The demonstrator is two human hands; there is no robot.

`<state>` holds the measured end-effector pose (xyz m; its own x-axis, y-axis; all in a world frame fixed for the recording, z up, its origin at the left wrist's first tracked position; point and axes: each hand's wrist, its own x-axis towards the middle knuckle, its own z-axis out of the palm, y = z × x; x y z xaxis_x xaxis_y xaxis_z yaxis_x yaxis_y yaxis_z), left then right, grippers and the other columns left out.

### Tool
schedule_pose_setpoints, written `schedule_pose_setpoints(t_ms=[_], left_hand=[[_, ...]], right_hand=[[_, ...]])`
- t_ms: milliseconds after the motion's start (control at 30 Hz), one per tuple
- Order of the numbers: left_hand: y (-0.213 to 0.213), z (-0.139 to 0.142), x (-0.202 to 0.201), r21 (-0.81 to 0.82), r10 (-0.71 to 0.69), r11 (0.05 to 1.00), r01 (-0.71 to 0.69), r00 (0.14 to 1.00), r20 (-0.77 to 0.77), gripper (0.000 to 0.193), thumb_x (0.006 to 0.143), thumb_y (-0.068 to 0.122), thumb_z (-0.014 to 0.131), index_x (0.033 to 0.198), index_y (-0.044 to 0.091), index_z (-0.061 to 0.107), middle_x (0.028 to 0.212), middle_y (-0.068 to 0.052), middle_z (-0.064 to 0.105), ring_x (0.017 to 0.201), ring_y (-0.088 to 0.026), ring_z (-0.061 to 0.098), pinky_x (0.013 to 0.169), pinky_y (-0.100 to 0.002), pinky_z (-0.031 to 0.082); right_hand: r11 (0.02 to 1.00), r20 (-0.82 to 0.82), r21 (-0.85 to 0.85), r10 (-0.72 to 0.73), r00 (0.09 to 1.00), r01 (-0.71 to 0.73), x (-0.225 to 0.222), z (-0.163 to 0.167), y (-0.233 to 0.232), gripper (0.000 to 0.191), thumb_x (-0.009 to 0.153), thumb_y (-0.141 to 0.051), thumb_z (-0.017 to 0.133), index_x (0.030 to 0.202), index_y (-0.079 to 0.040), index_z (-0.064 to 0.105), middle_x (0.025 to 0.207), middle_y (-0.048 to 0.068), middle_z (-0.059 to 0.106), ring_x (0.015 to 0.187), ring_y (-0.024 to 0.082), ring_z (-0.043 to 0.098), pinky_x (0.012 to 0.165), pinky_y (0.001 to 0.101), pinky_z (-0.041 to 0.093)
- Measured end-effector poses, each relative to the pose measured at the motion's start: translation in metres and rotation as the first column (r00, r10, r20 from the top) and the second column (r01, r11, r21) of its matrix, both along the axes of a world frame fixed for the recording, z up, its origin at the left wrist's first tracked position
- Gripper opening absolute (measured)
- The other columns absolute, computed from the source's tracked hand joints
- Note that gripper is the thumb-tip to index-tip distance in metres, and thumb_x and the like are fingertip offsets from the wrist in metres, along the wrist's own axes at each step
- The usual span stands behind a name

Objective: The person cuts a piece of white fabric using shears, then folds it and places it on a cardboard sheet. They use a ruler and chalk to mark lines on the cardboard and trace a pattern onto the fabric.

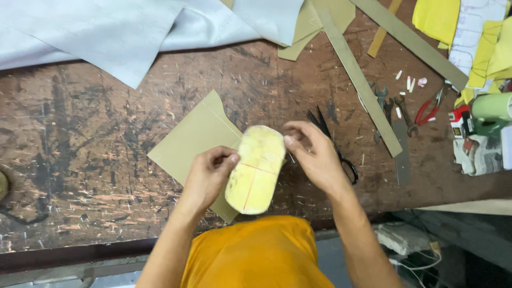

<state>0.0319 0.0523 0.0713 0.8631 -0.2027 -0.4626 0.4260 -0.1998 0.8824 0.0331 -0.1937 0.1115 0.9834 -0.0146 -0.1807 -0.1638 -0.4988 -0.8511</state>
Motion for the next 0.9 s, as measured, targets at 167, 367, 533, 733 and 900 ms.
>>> schedule_pose_setpoints(t_ms=[167, 367, 533, 733, 900], left_hand=[[-0.003, -0.036, -0.031, -0.083, 0.463, 0.875, -0.477, 0.874, -0.144, 0.024, 0.097, 0.015, 0.066, 0.109, -0.005, 0.072, 0.090, -0.007, 0.075, 0.080, -0.010, 0.067, 0.072, -0.025, 0.055], [0.006, -0.069, -0.054, 0.239, 0.399, 0.892, -0.384, 0.917, -0.013, 0.026, 0.098, 0.021, 0.068, 0.115, 0.001, 0.073, 0.095, -0.008, 0.077, 0.084, -0.016, 0.072, 0.078, -0.029, 0.057], [0.025, -0.080, -0.050, 0.659, -0.131, 0.700, -0.275, 0.858, 0.497, 0.047, 0.090, 0.032, 0.074, 0.133, 0.015, 0.067, 0.137, -0.010, 0.059, 0.133, -0.033, 0.051, 0.110, -0.055, 0.035], [0.032, -0.090, -0.038, 0.775, -0.340, 0.602, -0.193, 0.816, 0.467, 0.067, 0.083, 0.051, 0.074, 0.142, 0.022, 0.061, 0.157, -0.014, 0.040, 0.153, -0.041, 0.022, 0.116, -0.077, 0.007], [0.030, -0.095, -0.041, 0.803, -0.362, 0.577, -0.152, 0.833, 0.418, 0.075, 0.083, 0.062, 0.069, 0.146, 0.022, 0.058, 0.161, -0.006, 0.040, 0.156, -0.041, 0.017, 0.116, -0.078, 0.001]], right_hand=[[0.975, -0.486, 0.151, -0.070, 0.871, 0.163, -0.024, -0.048, 0.035, 0.035, 0.095, -0.018, 0.064, 0.129, -0.013, 0.062, 0.105, 0.002, 0.070, 0.097, 0.012, 0.067, 0.083, 0.0264, 0.057], [0.992, -0.313, 0.123, 0.019, 0.949, 0.021, -0.029, -0.101, 0.051, 0.029, 0.094, -0.009, 0.069, 0.122, -0.003, 0.072, 0.096, 0.016, 0.072, 0.086, 0.023, 0.067, 0.078, 0.0329, 0.056], [0.973, -0.035, -0.077, 0.217, 0.975, -0.219, 0.004, -0.109, 0.053, 0.024, 0.093, -0.009, 0.068, 0.116, -0.002, 0.072, 0.107, 0.011, 0.074, 0.094, 0.021, 0.072, 0.085, 0.0338, 0.057], [0.974, 0.052, -0.169, 0.162, 0.985, -0.152, 0.012, -0.107, 0.061, 0.020, 0.096, -0.010, 0.069, 0.114, -0.001, 0.071, 0.103, 0.013, 0.070, 0.092, 0.024, 0.072, 0.083, 0.0363, 0.058], [0.977, 0.091, -0.163, 0.156, 0.983, -0.140, -0.019, -0.113, 0.059, 0.032, 0.091, -0.003, 0.069, 0.123, -0.001, 0.065, 0.111, 0.012, 0.064, 0.096, 0.026, 0.070, 0.082, 0.0340, 0.059]])
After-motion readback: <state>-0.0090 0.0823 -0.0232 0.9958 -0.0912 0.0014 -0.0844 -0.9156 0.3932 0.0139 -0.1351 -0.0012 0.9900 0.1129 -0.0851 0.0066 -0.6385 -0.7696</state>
